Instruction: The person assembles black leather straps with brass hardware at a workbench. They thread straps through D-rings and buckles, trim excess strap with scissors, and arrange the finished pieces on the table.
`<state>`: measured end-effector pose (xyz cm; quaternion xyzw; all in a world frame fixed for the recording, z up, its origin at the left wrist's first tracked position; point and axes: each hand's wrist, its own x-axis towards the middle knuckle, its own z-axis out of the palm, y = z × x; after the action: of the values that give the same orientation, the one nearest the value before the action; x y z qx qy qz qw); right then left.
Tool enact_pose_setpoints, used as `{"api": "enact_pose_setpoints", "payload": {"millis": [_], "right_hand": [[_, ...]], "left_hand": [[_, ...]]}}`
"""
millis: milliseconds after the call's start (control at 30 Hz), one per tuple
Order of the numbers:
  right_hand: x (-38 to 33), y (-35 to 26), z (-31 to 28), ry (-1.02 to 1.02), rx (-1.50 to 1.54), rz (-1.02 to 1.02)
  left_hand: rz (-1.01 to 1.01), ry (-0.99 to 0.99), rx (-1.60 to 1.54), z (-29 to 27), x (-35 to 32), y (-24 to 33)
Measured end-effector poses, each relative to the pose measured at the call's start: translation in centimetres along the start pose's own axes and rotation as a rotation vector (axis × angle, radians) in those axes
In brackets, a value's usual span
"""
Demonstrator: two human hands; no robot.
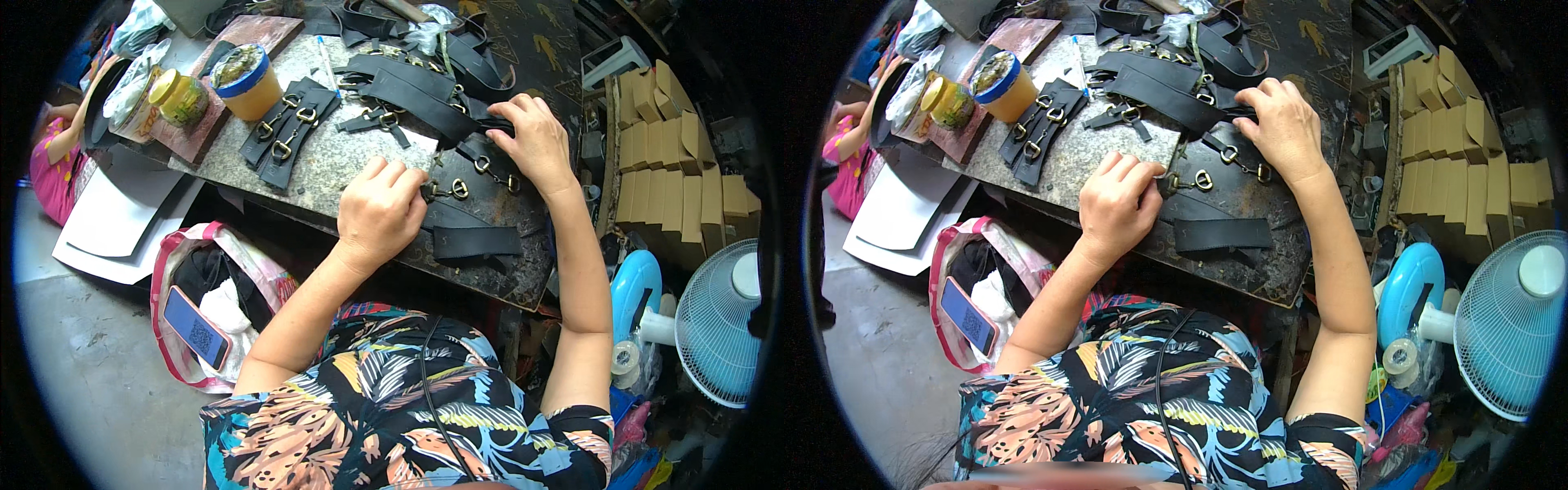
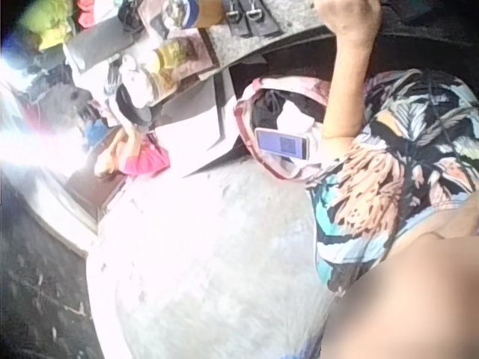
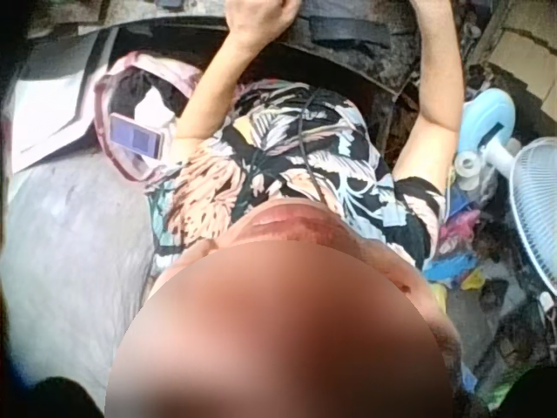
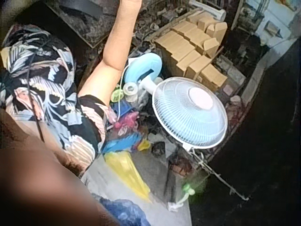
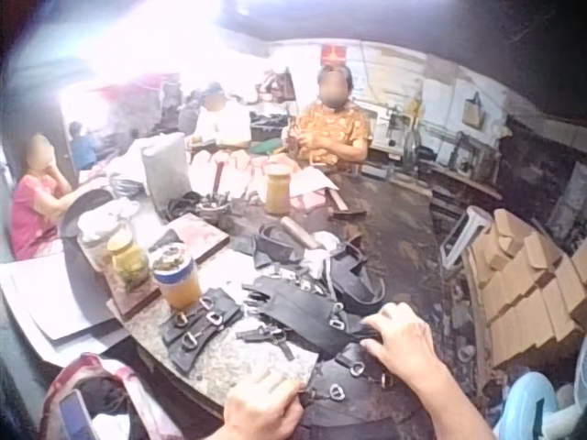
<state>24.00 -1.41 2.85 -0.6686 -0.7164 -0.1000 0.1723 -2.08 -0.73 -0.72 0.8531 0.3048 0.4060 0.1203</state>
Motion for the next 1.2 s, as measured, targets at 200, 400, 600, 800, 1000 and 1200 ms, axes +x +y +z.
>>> {"api": "enact_pose_setpoints", "payload": {"millis": [200, 400, 600, 800, 1000, 1200], "right_hand": [[1.8, 2.4, 1.6, -0.016, -0.118, 0.133], [3.5, 1.0, -0.1, -0.053, 0.044, 0.126], [5.1, -4.3, 1.2, -0.016, 0.14, -0.168], [7.1, -3.2, 1.9, -0.029, 0.33, 0.004], [9.2, -0.8, 2.1, -0.057, 0.568, 0.102], [9.6, -2.4, 3.7, -0.05, 0.427, 0.036]], "left_hand": [[0.009, -0.006, 0.0, 0.1, 0.4, -0.2], [0.012, -0.004, -0.002, 0.1, 0.5, -0.2], [0.007, -0.014, -0.018, 0.0, 0.4, -0.3], [0.006, -0.016, -0.014, 0.0, 0.4, -0.1], [-0.001, -0.028, -0.008, 0.0, 0.4, 0.0], [0.012, -0.015, -0.008, 0.3, 0.4, 0.0]]}}
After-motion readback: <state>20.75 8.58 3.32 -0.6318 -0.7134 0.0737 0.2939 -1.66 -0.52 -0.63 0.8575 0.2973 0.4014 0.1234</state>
